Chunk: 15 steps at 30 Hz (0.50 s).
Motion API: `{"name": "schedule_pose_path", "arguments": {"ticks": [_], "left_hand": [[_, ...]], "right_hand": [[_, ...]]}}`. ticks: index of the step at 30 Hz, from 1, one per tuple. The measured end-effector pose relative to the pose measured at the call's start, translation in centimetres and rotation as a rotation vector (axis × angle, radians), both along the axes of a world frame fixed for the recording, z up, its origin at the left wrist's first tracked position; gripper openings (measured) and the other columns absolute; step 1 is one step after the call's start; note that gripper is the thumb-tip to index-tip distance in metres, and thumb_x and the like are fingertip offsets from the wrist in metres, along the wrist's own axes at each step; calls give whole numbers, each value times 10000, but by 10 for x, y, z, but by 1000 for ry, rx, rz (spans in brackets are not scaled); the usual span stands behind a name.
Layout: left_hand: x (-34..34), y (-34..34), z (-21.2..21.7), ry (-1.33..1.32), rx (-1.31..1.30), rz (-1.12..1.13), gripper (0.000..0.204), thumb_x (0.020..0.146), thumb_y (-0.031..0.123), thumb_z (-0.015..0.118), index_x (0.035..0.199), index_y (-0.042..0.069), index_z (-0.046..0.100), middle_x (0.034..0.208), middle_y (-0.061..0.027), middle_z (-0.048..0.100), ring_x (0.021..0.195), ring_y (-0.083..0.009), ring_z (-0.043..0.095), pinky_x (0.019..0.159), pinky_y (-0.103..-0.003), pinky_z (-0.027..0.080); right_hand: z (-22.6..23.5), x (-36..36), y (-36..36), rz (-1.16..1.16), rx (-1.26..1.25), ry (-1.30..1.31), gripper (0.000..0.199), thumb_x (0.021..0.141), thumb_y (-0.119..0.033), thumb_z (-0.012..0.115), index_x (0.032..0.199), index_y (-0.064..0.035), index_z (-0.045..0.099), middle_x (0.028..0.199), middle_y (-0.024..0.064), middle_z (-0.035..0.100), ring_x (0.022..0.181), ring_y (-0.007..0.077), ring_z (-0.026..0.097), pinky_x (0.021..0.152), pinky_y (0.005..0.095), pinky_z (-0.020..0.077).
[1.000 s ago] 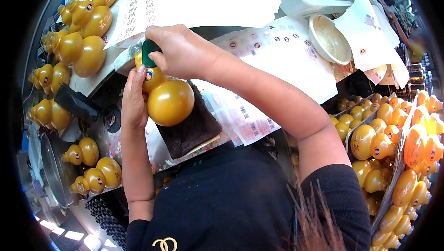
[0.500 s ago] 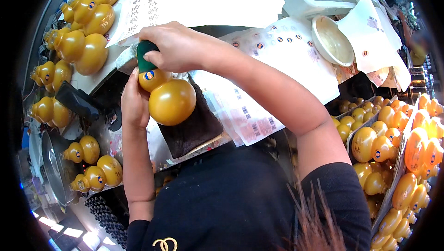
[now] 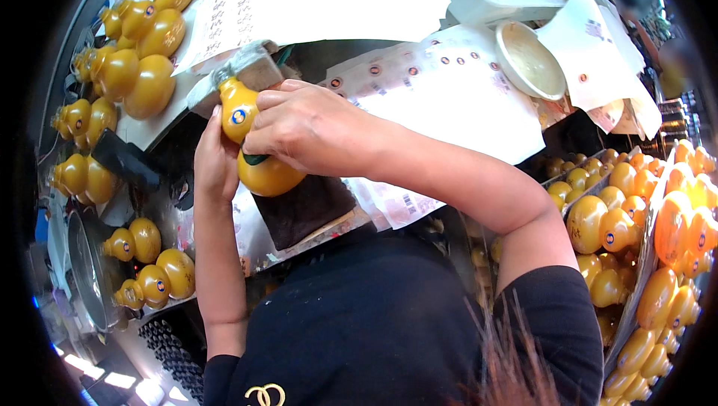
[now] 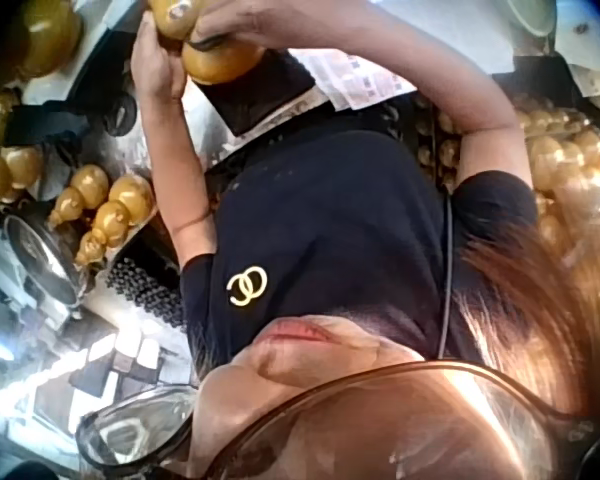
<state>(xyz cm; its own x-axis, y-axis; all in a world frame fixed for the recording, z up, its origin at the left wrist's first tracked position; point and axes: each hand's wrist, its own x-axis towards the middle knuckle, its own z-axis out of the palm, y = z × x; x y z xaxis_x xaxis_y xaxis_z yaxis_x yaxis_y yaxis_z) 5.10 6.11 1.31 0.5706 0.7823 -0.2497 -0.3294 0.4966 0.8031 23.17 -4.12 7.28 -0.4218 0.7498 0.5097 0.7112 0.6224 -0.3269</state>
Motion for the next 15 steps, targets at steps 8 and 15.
{"name": "schedule_pose_path", "arguments": {"ticks": [8,15], "left_hand": [[-7,-3,1,110,97,-54,399,1018,327,418,1244,9,504,1154,-105,616,1059,-205,603,951,-357,463],[-20,-6,-11,143,146,71,443,1035,326,352,1311,-9,436,1266,-143,540,1178,-234,530,1027,-372,405]], "right_hand": [[-37,41,-46,-253,-786,1617,221,867,-213,657,1015,-57,606,898,36,615,837,128,604,801,274,499],[-96,114,-91,-835,-649,1022,217,885,-260,613,806,-68,673,742,70,638,643,170,613,628,290,504]]}}
